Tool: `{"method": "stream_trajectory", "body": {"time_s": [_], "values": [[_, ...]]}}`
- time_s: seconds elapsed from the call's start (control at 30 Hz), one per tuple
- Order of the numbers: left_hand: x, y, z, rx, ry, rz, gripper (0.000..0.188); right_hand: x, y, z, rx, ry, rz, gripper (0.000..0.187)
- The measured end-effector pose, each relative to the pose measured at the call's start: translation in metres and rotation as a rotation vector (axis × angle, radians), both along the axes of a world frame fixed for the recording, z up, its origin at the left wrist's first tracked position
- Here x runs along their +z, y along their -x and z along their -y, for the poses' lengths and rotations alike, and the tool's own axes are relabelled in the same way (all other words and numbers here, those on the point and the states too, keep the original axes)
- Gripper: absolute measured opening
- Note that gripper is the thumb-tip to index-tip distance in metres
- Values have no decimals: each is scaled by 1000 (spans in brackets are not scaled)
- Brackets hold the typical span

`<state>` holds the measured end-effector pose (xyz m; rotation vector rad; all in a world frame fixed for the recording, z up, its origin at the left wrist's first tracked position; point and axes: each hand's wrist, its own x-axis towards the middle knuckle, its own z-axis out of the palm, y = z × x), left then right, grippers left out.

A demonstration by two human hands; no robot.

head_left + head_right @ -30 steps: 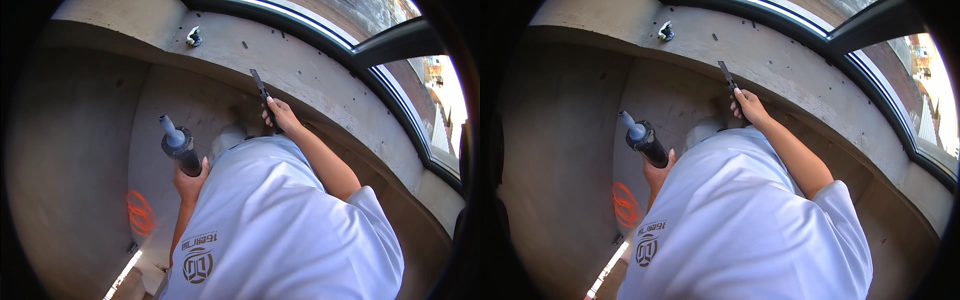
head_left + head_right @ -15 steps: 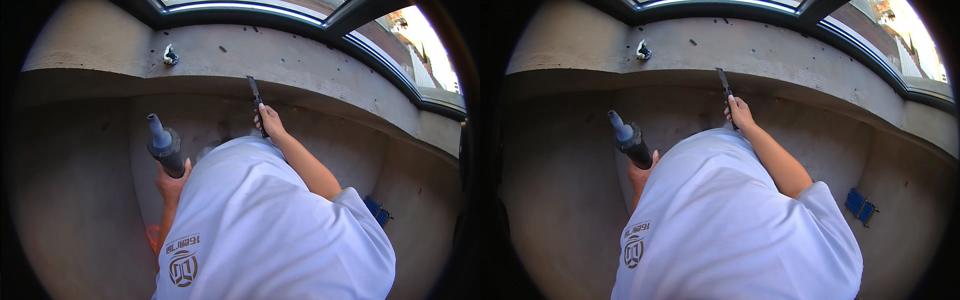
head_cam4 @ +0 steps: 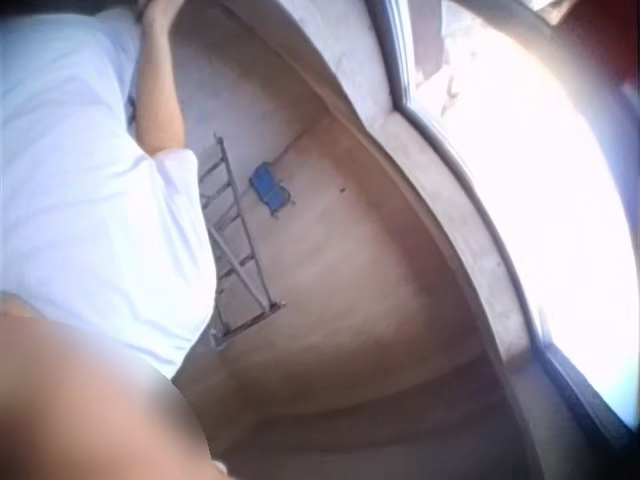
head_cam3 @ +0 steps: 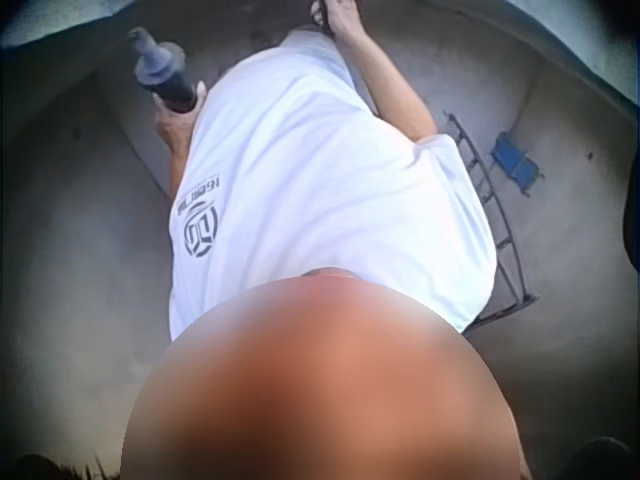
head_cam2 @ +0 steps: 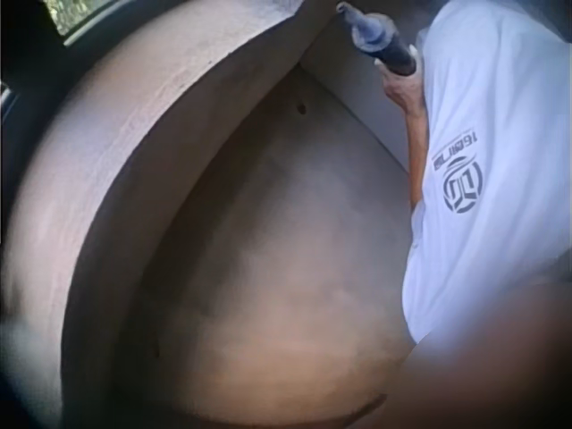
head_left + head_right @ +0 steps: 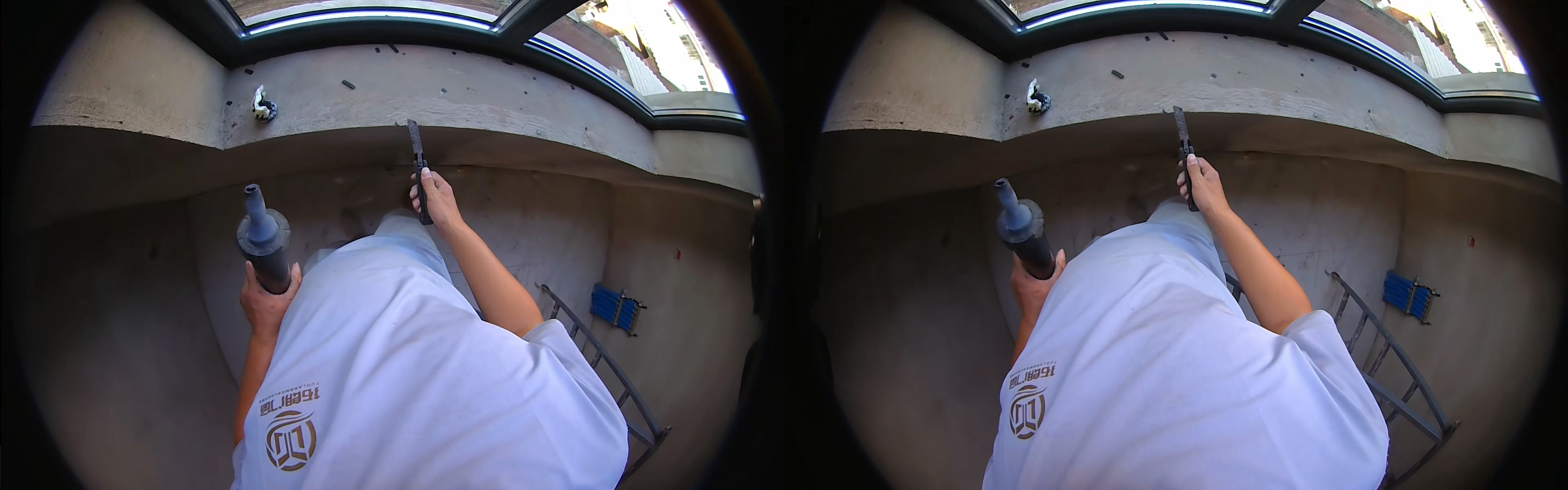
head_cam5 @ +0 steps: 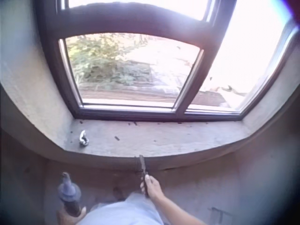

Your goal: The person loads a sealant tube into a caulking gun, cuts the nozzle tip with a utility knife, and applies sealant along the window frame. They wipe the nozzle with a cloth and continue applying sealant to the window frame.

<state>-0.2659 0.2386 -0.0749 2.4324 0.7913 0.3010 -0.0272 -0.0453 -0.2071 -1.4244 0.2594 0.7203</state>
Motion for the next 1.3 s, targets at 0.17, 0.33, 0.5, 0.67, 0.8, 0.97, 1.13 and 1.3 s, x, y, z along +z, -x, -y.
{"method": "stream_trajectory", "body": {"time_s": [0.17, 0.33, 0.5, 0.67, 0.8, 0.97, 1.13, 1.3], "values": [[13, -8, -8, -26, 121, -10, 55, -17, -13, -5, -61, 118, 92, 44], [16, -16, -18, -94, 127, 54, 54, -22, 18, 9, -65, 208, 52, 42], [15, -16, -27, -125, 162, 87, 55, 11, 45, 10, -29, 214, 86, 38], [12, -19, -34, -130, 188, 77, 53, 79, 42, -19, 26, 70, 129, 39], [10, -20, -40, -84, 216, 56, 52, 133, 31, -50, 102, -55, 101, 44], [6, -28, -53, -64, 109, 213, 51, 173, 24, -89, 232, -81, 132, 46], [8, -33, -61, -36, 113, 281, 48, 191, 26, -105, 276, -69, 179, 46], [10, -37, -60, -25, 167, 286, 47, 195, 25, -105, 294, -24, 138, 46]]}}
